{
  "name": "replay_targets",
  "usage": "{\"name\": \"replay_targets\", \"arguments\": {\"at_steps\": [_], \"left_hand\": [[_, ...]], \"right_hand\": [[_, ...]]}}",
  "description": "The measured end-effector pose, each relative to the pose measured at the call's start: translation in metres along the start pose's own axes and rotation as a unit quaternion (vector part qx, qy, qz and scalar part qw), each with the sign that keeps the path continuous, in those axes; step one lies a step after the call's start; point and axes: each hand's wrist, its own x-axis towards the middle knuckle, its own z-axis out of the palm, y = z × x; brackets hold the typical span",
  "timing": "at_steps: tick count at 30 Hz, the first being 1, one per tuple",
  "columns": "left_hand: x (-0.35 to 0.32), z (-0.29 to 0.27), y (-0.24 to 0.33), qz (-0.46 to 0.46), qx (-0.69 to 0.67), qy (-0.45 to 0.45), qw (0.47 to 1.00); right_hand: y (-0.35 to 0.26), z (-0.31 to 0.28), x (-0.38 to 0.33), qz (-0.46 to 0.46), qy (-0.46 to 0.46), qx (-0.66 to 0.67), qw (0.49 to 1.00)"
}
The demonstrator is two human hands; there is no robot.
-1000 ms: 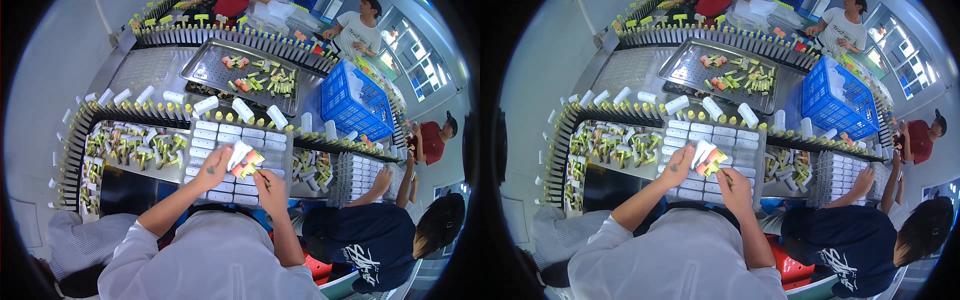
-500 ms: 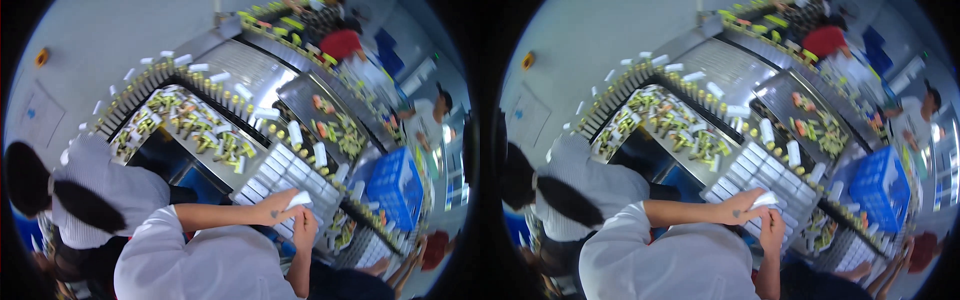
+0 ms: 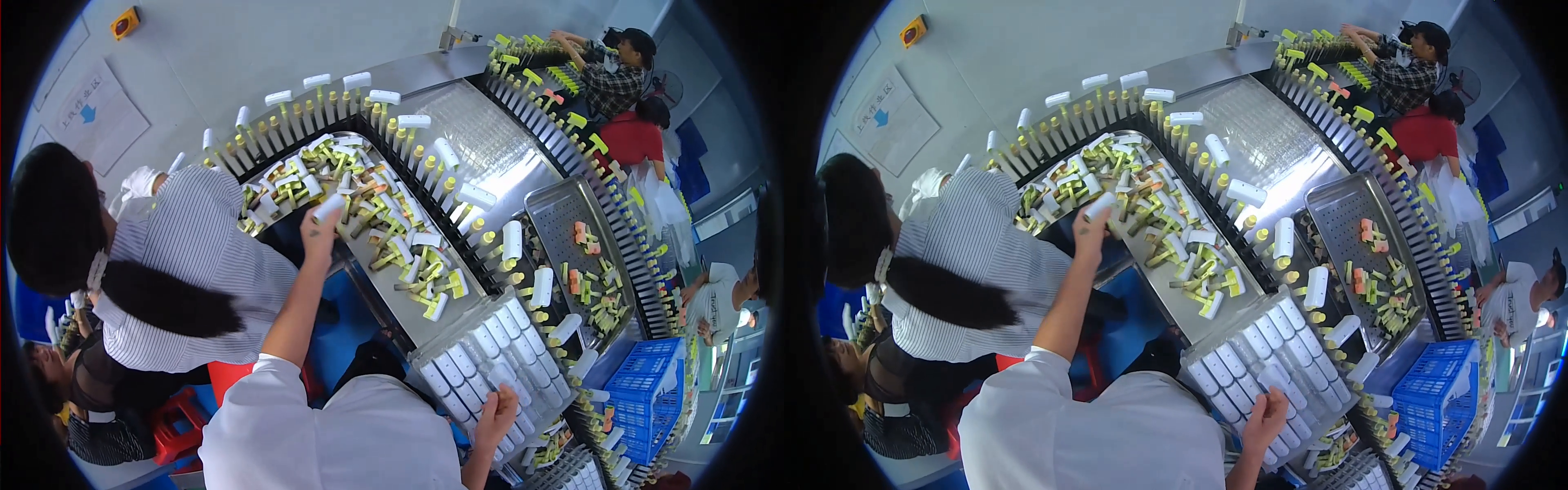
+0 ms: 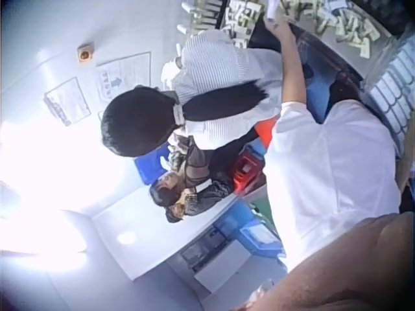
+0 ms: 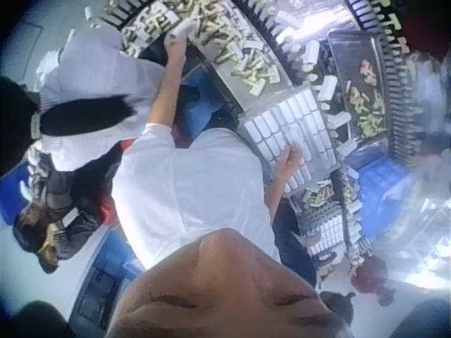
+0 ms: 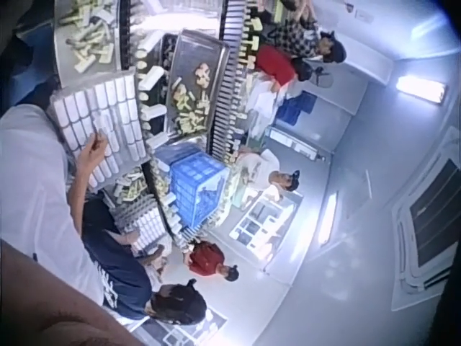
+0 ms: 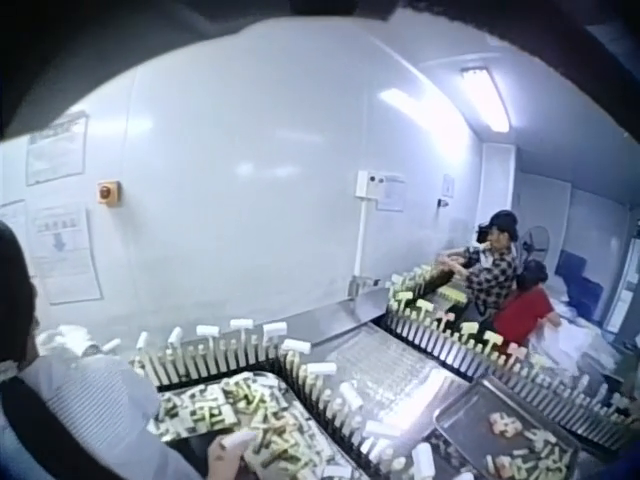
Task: The person sorts small electronic components by hand into a plastic grid tray.
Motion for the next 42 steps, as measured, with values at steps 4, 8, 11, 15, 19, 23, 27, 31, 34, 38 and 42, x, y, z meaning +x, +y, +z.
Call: {"name": "replay_targets", "arguments": {"at_steps": [4, 8, 11, 15, 19, 23, 27, 31, 34, 38, 42], "left_hand": [[0.071, -0.004, -0.010, 0.058, 0.049, -0.023, 0.997], [0.130, 0.032, -0.007, 0.161, 0.209, -0.147, 0.953], [0.173, 0.060, -0.016, 0.295, 0.329, -0.165, 0.882], [0.177, 0.094, -0.015, 0.222, 0.440, -0.218, 0.842], [0.169, 0.113, -0.022, 0.247, 0.538, -0.214, 0.777], [0.213, 0.063, -0.072, 0.455, 0.510, -0.097, 0.724], [0.198, 0.061, -0.066, 0.438, 0.489, -0.115, 0.746], [0.196, 0.069, -0.066, 0.366, 0.540, -0.154, 0.742], [0.188, 0.063, -0.049, 0.382, 0.549, -0.162, 0.725], [0.112, 0.075, -0.019, 0.521, 0.462, -0.069, 0.715], [-0.059, 0.097, 0.008, 0.416, 0.310, -0.341, 0.784]], "right_hand": [[0.008, 0.007, 0.003, 0.000, 0.009, -0.066, 0.998], [0.000, 0.017, 0.007, -0.025, 0.030, -0.141, 0.989], [-0.010, 0.024, 0.012, 0.005, 0.053, -0.158, 0.986], [-0.007, 0.026, 0.011, 0.015, 0.088, -0.194, 0.977], [-0.014, 0.027, 0.009, 0.018, 0.114, -0.197, 0.974], [-0.021, 0.029, 0.013, -0.053, 0.104, -0.234, 0.965], [-0.021, 0.022, 0.014, -0.038, 0.115, -0.236, 0.964], [-0.002, 0.021, 0.006, -0.073, 0.125, -0.190, 0.971], [-0.012, 0.010, 0.004, -0.018, 0.086, -0.116, 0.989], [-0.035, 0.007, 0.032, -0.189, 0.136, -0.259, 0.937], [-0.018, -0.005, 0.051, -0.200, 0.020, -0.341, 0.918]]}}
